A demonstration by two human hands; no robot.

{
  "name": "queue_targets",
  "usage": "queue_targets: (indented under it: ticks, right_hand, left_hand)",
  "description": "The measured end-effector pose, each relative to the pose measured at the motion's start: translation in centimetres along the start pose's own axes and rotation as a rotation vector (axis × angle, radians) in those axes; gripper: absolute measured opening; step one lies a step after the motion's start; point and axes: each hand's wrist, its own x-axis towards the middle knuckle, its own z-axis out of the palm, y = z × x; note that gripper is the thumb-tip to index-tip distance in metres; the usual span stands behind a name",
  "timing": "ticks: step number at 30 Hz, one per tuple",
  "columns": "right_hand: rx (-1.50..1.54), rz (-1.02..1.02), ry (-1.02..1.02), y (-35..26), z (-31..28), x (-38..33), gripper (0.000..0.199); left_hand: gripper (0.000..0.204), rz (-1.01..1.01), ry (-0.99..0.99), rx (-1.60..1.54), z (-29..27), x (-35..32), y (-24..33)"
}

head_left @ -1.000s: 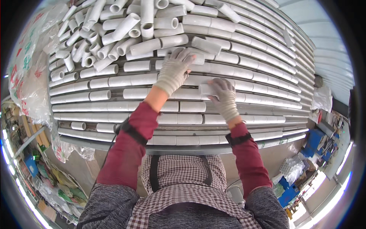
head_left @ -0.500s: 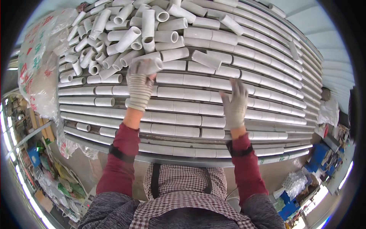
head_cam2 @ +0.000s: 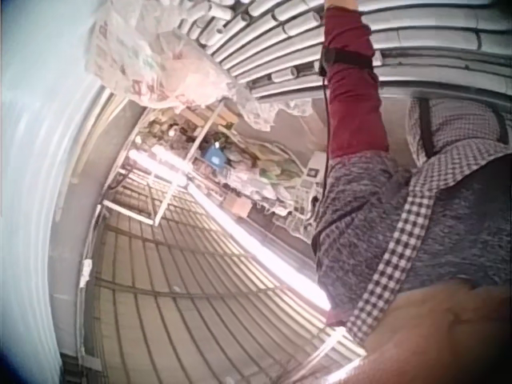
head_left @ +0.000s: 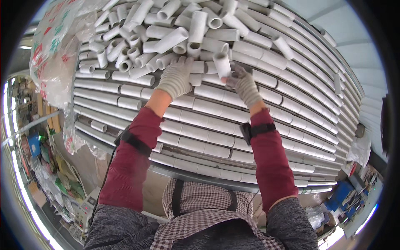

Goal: Operating an industrial winding machine and sorting pipe components on a factory floor.

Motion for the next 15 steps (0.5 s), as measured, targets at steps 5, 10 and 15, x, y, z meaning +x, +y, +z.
queue_targets:
  ticks: [5, 10, 15]
  right_hand:
    - [-0.101, -0.005, -0.077, -1.8, 0.5, -3.1, 0.060]
    - [0.023, 0.158, -0.229, 4.3, -3.5, -20.2, 0.073]
    - [-0.213, 0.280, -0.120, 10.7, -5.7, -31.1, 0.064]
  left_hand:
    - [0.084, 0.131, 0.206, -0.029, 0.5, -4.3, 0.0]
    - [0.088, 0.200, -0.059, -0.346, 5.0, -17.8, 5.6]
    - [0.080, 0.213, -0.157, -0.136, 11.7, -25.4, 7.4]
